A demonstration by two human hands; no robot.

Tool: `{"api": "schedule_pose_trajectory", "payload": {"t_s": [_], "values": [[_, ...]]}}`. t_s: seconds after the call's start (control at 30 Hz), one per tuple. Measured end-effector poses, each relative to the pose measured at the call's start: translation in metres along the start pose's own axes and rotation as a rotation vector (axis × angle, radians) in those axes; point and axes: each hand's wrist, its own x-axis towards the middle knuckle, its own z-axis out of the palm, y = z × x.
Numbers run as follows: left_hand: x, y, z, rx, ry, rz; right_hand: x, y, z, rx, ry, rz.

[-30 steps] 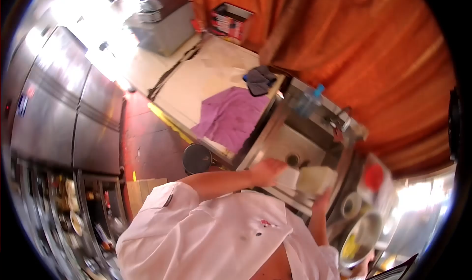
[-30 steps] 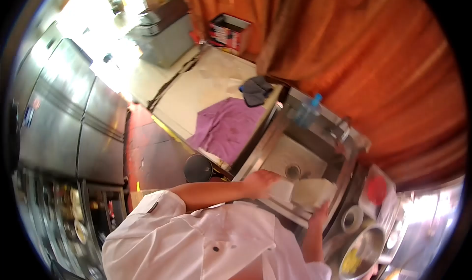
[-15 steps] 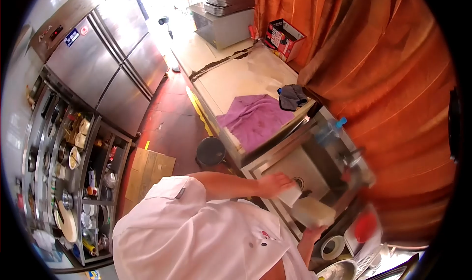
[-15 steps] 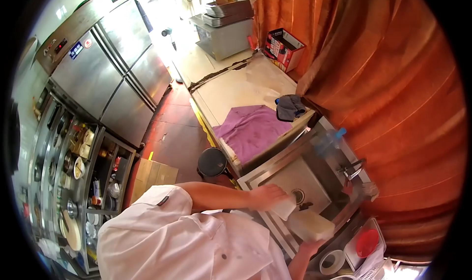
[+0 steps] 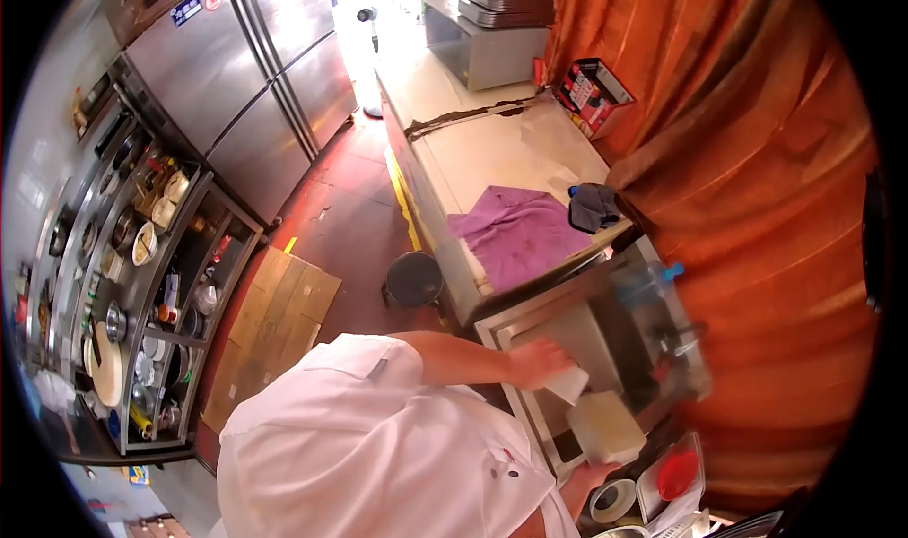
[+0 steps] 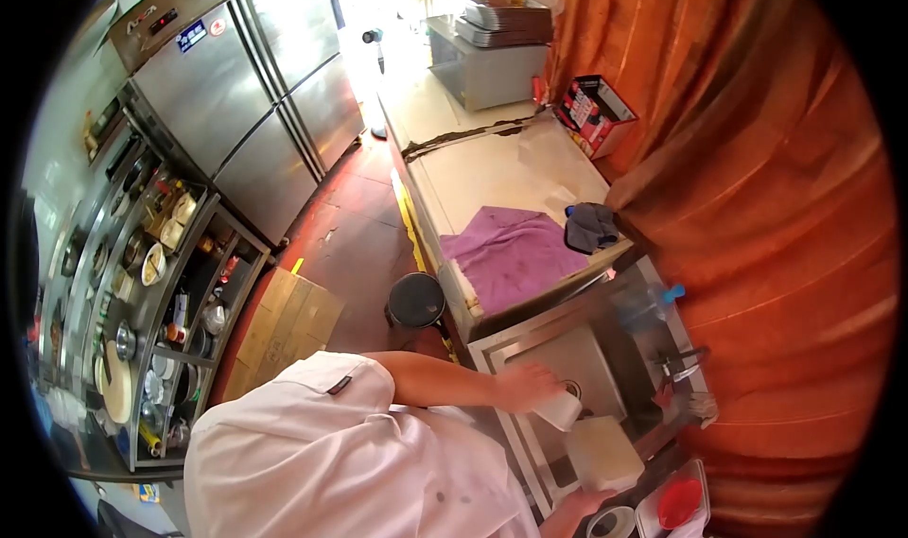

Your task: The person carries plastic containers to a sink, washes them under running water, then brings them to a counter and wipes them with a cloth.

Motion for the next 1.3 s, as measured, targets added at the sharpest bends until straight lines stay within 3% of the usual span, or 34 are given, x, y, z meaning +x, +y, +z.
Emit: {"api": "schedule_pose_trajectory", "payload": {"t_s": [0.03,0.13,0.23,0.4,0.5,0.53,0.57,0.63,0.7,0.73,0.77,0.8,0.83,1.0,1.07,1.1,1.17,1.23,1.3], "values": [[-0.004,-0.006,0.01,-0.034,0.039,-0.005,-0.003,-0.002,-0.002,-0.267,0.027,-0.083],[-0.023,-0.016,-0.003,0.024,0.039,0.02,0.003,-0.014,0.004,-0.183,-0.007,-0.047],[-0.044,-0.02,-0.045,-0.123,0.13,-0.089,-0.027,-0.044,0.049,-0.413,0.086,-0.392],[-0.117,-0.046,-0.123,-0.604,0.586,-0.662,-0.122,-0.101,0.203,-0.429,0.06,-1.041],[-0.209,-0.091,-0.166,-0.933,0.802,-0.898,-0.194,-0.1,0.314,-0.333,-0.142,-1.201],[-0.249,-0.106,-0.17,-0.904,0.943,-0.991,-0.219,-0.086,0.352,-0.329,-0.238,-1.23],[-0.302,-0.13,-0.168,-0.751,0.888,-1.054,-0.241,-0.067,0.388,-0.345,-0.356,-1.257],[-0.406,-0.147,-0.186,-0.955,1.111,-1.207,-0.27,-0.013,0.453,-0.602,-0.504,-1.772],[-0.51,-0.118,-0.247,-0.939,1.119,-1.519,-0.399,0.045,0.508,-0.701,-0.877,-1.183],[-0.571,-0.129,-0.225,-0.936,1.199,-1.434,-0.419,0.085,0.533,-0.774,-1.078,-1.22],[-0.627,-0.131,-0.209,-0.753,1.245,-1.477,-0.451,0.126,0.551,-0.84,-1.211,-1.213],[-0.672,-0.104,-0.233,-0.882,1.193,-1.63,-0.483,0.168,0.57,-0.903,-1.346,-1.197],[-0.704,-0.071,-0.255,-1.0,1.352,-1.641,-0.539,0.203,0.584,-0.965,-1.416,-1.142],[-0.889,0.029,-0.194,-0.974,1.944,-1.94,-0.783,0.352,0.569,-1.045,-1.993,-0.834],[-0.931,0.081,-0.182,-0.954,2.253,-2.006,-0.872,0.398,0.563,-1.062,-2.315,-0.555],[-0.942,0.107,-0.188,-0.87,2.433,-1.931,-0.897,0.434,0.562,-1.052,-2.436,-0.403],[-0.966,0.148,-0.197,-0.731,2.728,-1.827,-0.977,0.478,0.55,-1.182,-2.565,-0.412],[-0.99,0.177,-0.202,-0.623,2.974,-1.775,-1.055,0.509,0.537,-1.252,-2.674,-0.253],[-1.011,0.193,-0.224,-0.446,3.098,-1.737,-1.115,0.558,0.527,-1.221,-2.826,-0.33]]}}
